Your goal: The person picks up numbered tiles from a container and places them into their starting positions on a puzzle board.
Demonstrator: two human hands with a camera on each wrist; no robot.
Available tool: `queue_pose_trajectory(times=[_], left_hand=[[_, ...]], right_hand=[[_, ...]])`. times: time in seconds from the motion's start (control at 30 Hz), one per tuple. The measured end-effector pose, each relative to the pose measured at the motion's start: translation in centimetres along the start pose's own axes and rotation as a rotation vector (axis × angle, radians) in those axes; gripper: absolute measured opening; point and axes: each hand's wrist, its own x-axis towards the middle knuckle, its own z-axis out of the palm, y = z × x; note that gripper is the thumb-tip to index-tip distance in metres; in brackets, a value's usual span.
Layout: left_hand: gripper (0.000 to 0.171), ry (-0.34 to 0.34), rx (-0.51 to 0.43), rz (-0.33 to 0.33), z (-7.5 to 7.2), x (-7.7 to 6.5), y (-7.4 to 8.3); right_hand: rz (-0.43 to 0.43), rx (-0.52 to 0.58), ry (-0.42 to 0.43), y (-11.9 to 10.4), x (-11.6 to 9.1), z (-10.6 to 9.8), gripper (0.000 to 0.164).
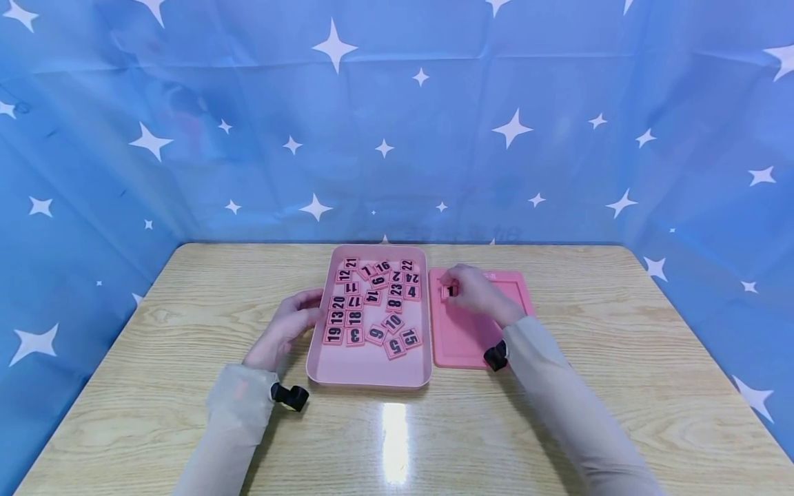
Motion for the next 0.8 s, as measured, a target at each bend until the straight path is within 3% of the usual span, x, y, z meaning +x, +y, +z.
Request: queue_pose_trajectory(times=[0.3,0.5,0.67,0.8], left_hand=[[0.058,-0.007,0.004,0.013,-0.05,-0.18,0.17],[0.058,0.009,0.011,0.006,-0.04,-0.25,0.20],[0.058,0.000,0.012,0.012,-0.05,-0.21,0.05],[0.058,-0.003,0.015,0.018,-0.03,-0.16,-0.03]], right_hand=[[-0.003,0.004,-0.063,0.04,0.79,0.31,0.025],[0.007,-0.035,-0.046,0.00,0.80,0.25,0.026],[0.075,-0.036,-0.006,0.04,0.54,-0.11,0.026],[0.121,-0.016,-0.032,0.08,0.48,-0.35,0.022]])
